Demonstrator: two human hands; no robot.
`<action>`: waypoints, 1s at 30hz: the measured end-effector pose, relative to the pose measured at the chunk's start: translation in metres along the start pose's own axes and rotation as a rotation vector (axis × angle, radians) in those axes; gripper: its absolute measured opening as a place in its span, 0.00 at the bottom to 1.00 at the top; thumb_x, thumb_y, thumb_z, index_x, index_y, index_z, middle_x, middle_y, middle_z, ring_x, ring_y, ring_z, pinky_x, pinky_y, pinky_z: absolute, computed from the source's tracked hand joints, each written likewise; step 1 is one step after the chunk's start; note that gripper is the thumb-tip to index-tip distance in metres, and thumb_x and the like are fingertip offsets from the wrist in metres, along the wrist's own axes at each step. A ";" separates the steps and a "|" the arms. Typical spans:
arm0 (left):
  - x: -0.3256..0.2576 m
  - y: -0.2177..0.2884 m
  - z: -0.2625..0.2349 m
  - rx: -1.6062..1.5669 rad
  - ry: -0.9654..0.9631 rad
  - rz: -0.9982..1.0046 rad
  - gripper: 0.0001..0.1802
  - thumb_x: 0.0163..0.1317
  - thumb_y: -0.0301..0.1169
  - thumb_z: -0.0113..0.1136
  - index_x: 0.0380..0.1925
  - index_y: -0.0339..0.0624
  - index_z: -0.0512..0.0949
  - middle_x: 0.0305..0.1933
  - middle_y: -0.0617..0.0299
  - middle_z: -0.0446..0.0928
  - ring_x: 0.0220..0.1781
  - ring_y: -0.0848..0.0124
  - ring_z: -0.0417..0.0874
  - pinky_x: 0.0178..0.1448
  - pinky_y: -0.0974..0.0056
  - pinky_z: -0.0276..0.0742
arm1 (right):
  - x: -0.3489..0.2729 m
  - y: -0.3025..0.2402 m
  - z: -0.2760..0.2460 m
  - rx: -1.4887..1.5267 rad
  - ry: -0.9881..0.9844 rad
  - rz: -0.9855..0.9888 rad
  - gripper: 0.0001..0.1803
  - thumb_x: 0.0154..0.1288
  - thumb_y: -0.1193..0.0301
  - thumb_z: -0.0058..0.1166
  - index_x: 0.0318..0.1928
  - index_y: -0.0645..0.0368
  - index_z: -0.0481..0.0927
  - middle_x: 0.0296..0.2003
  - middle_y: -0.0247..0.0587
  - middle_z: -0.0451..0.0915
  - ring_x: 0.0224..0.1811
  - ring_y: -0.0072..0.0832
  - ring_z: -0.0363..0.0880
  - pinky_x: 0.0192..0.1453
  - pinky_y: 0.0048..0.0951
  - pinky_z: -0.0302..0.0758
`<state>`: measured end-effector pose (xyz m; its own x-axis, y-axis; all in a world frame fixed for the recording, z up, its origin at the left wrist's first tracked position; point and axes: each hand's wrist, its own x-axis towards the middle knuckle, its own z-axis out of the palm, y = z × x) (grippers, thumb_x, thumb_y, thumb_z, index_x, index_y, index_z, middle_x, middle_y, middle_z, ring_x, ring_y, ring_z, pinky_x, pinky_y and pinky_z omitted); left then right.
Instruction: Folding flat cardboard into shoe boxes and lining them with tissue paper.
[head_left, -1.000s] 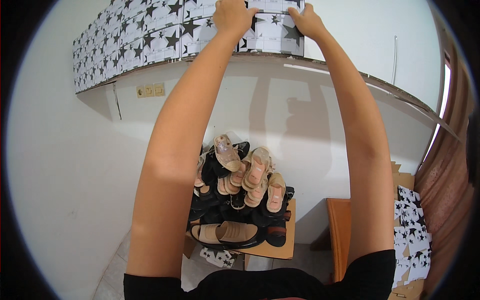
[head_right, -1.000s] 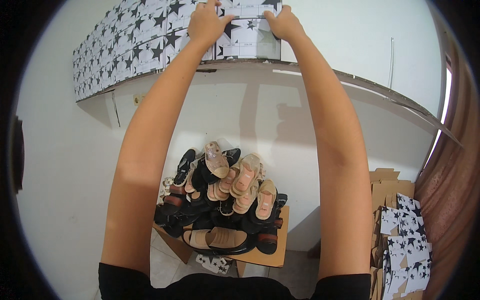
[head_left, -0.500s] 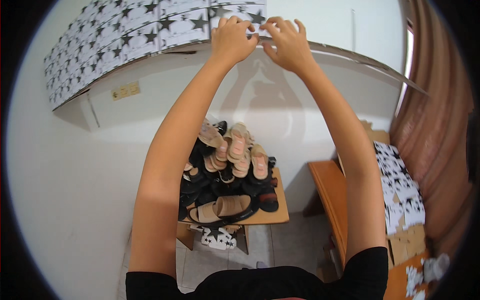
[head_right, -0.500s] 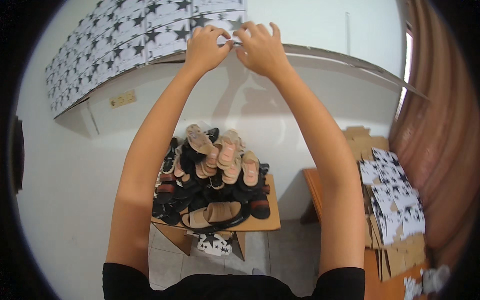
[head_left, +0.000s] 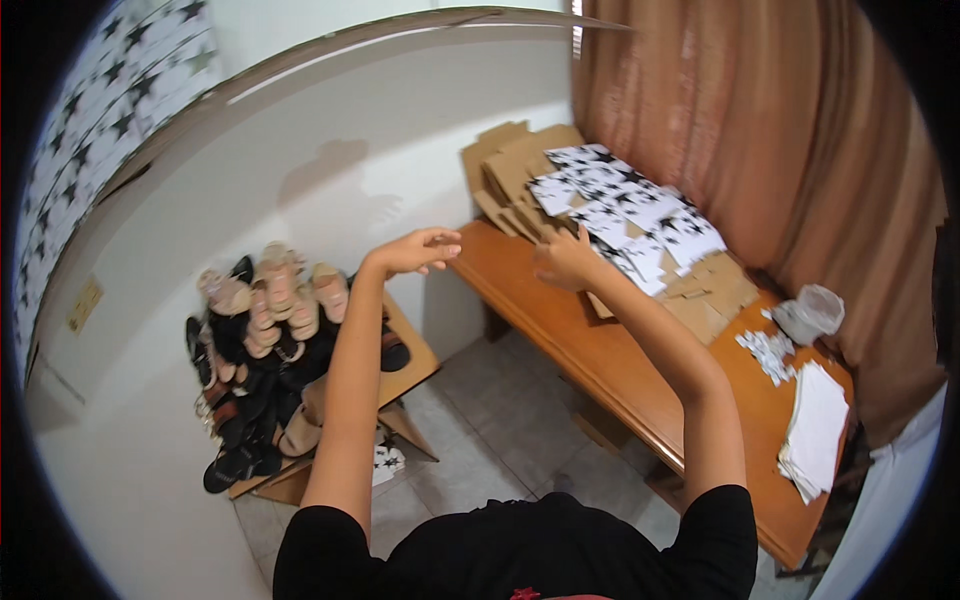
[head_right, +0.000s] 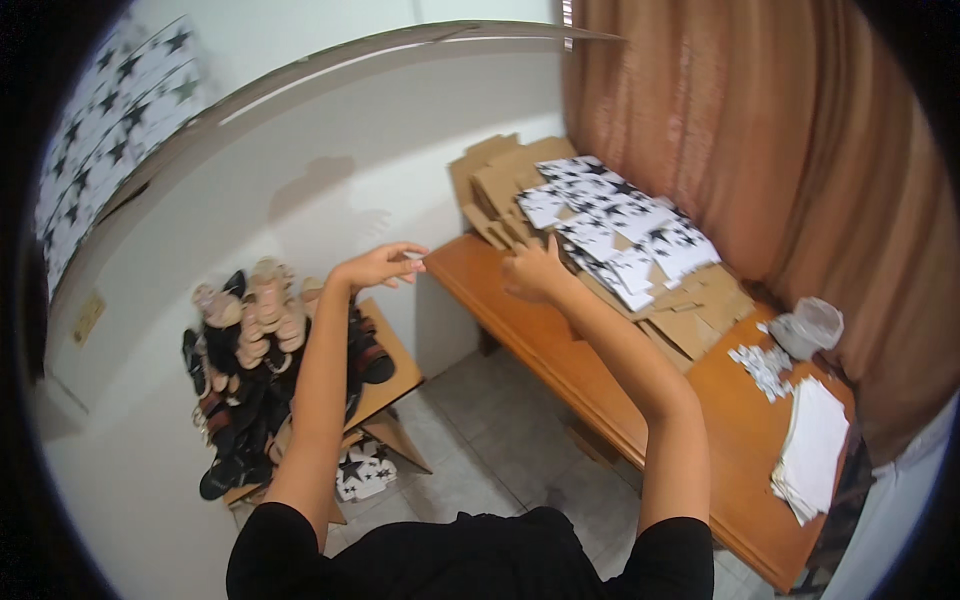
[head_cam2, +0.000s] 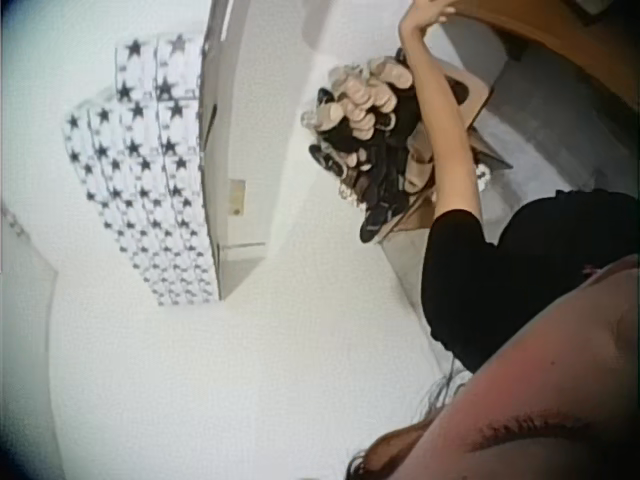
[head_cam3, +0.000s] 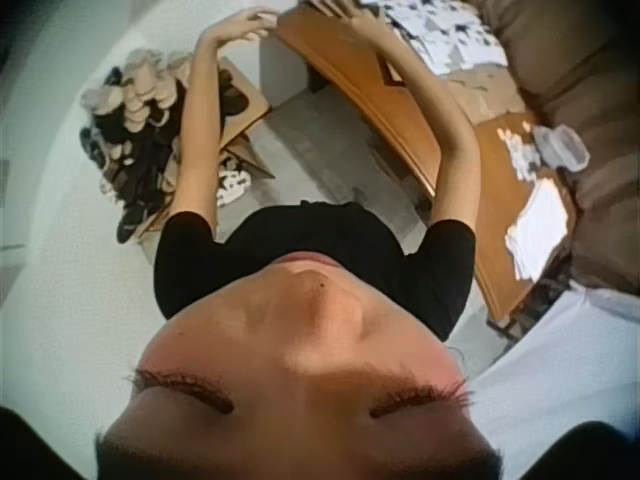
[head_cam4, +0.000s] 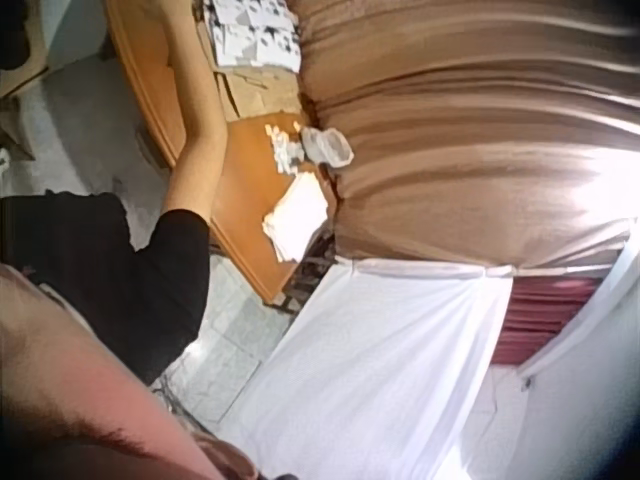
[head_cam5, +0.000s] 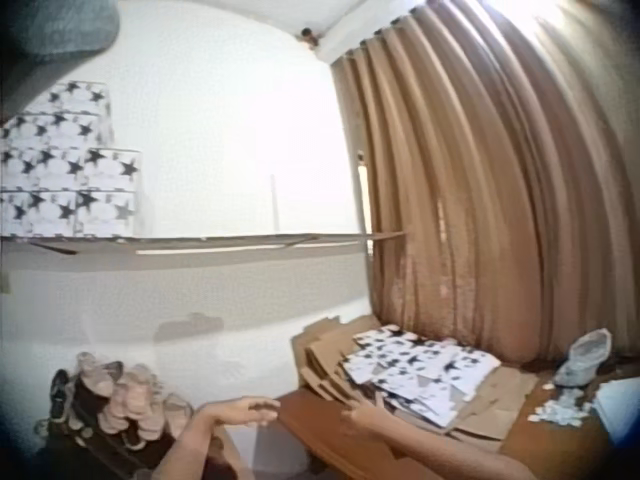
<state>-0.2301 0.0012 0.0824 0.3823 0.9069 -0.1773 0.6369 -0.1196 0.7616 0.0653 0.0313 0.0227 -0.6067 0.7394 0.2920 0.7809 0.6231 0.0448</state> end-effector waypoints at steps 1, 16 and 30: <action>0.018 0.007 0.024 -0.030 -0.051 -0.015 0.34 0.59 0.54 0.54 0.61 0.49 0.62 0.54 0.60 0.73 0.51 0.70 0.75 0.50 0.65 0.70 | -0.024 0.023 0.010 0.038 -0.134 0.088 0.15 0.54 0.59 0.57 0.40 0.50 0.79 0.47 0.41 0.70 0.57 0.40 0.65 0.59 0.64 0.54; 0.248 0.063 0.281 -0.302 -0.222 -0.010 0.34 0.55 0.55 0.58 0.56 0.48 0.68 0.52 0.58 0.74 0.49 0.69 0.75 0.48 0.62 0.72 | -0.207 0.220 0.084 0.705 -0.093 0.512 0.21 0.55 0.61 0.57 0.44 0.65 0.77 0.41 0.53 0.78 0.45 0.40 0.77 0.48 0.35 0.73; 0.402 0.049 0.333 0.202 0.243 -0.015 0.34 0.52 0.40 0.60 0.60 0.53 0.63 0.70 0.49 0.43 0.72 0.50 0.39 0.69 0.41 0.42 | -0.179 0.219 0.191 1.013 0.483 0.774 0.26 0.67 0.63 0.46 0.60 0.63 0.59 0.51 0.52 0.67 0.45 0.30 0.72 0.47 0.29 0.72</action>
<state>0.1785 0.2255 -0.1590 0.2155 0.9764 -0.0149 0.7708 -0.1607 0.6165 0.3162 0.0839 -0.2022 0.2075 0.9499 0.2337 0.3175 0.1606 -0.9346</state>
